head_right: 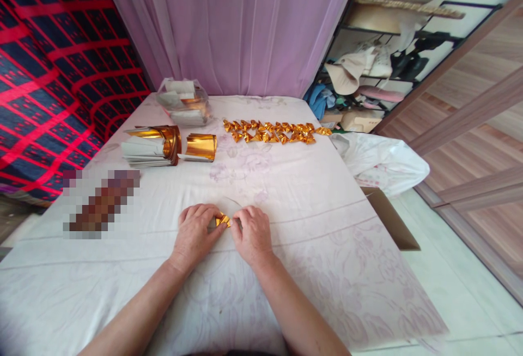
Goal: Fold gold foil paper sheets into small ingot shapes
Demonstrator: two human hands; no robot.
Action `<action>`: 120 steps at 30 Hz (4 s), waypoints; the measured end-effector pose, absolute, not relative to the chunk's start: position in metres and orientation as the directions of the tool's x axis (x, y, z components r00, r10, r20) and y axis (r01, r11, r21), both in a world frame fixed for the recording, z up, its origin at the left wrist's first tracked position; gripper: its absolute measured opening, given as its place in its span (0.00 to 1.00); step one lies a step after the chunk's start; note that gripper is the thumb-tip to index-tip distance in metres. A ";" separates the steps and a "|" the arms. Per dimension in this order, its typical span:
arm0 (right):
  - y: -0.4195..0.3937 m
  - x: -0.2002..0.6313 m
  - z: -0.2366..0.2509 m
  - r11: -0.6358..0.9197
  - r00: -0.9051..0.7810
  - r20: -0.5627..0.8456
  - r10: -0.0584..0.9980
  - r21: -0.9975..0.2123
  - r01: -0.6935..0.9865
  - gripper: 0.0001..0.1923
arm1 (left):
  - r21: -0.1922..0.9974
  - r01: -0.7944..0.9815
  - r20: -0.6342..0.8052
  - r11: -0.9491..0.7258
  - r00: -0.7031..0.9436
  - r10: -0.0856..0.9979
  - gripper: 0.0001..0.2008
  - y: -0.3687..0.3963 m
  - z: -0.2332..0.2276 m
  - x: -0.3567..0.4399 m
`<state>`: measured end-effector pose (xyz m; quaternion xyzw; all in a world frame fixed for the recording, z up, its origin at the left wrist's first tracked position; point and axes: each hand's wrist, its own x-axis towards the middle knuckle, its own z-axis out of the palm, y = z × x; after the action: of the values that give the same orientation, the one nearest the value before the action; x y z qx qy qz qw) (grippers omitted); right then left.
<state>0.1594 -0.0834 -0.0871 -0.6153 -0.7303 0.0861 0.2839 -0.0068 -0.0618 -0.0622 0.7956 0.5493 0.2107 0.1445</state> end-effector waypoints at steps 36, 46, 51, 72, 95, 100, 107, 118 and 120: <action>-0.086 0.150 -0.082 0.157 -0.035 0.263 0.964 -0.461 0.874 0.02 | 0.526 0.767 0.124 -0.367 0.358 0.925 0.10 -0.056 -0.065 -0.017; -0.091 0.162 -0.084 0.286 -0.140 0.309 0.941 -0.501 0.817 0.10 | 0.539 0.702 0.124 -0.465 0.480 0.868 0.21 -0.052 -0.070 -0.035; -0.092 0.160 -0.083 0.285 -0.136 0.318 0.938 -0.488 0.825 0.10 | 0.497 0.710 0.155 -0.498 0.492 0.856 0.16 -0.049 -0.071 -0.036; -0.094 0.163 -0.084 0.305 -0.165 0.321 0.933 -0.458 0.835 0.09 | 0.413 0.710 0.196 -0.570 0.542 0.817 0.11 -0.049 -0.070 -0.035; -0.097 0.171 -0.084 0.311 -0.177 0.332 0.926 -0.409 0.858 0.08 | 0.423 0.689 0.208 -0.588 0.558 0.803 0.08 -0.053 -0.068 -0.025; -0.096 0.172 -0.084 0.284 -0.159 0.322 0.933 -0.390 0.876 0.07 | 0.433 0.699 0.191 -0.569 0.546 0.816 0.09 -0.054 -0.066 -0.023; -0.097 0.172 -0.083 0.230 -0.114 0.310 0.944 -0.368 0.901 0.06 | 0.420 0.726 0.161 -0.545 0.531 0.832 0.10 -0.056 -0.064 -0.021; -0.096 0.171 -0.084 0.211 -0.092 0.309 0.947 -0.380 0.900 0.08 | 0.430 0.760 0.129 -0.487 0.482 0.866 0.10 -0.059 -0.061 -0.016; -0.095 0.169 -0.084 0.176 -0.061 0.300 0.952 -0.371 0.912 0.09 | 0.422 0.776 0.128 -0.469 0.461 0.878 0.10 -0.060 -0.061 -0.015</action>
<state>0.1693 -0.0954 -0.0844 -0.6407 -0.7273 0.0413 0.2426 -0.0154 -0.0600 -0.0606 0.8408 0.4918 0.1660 0.1540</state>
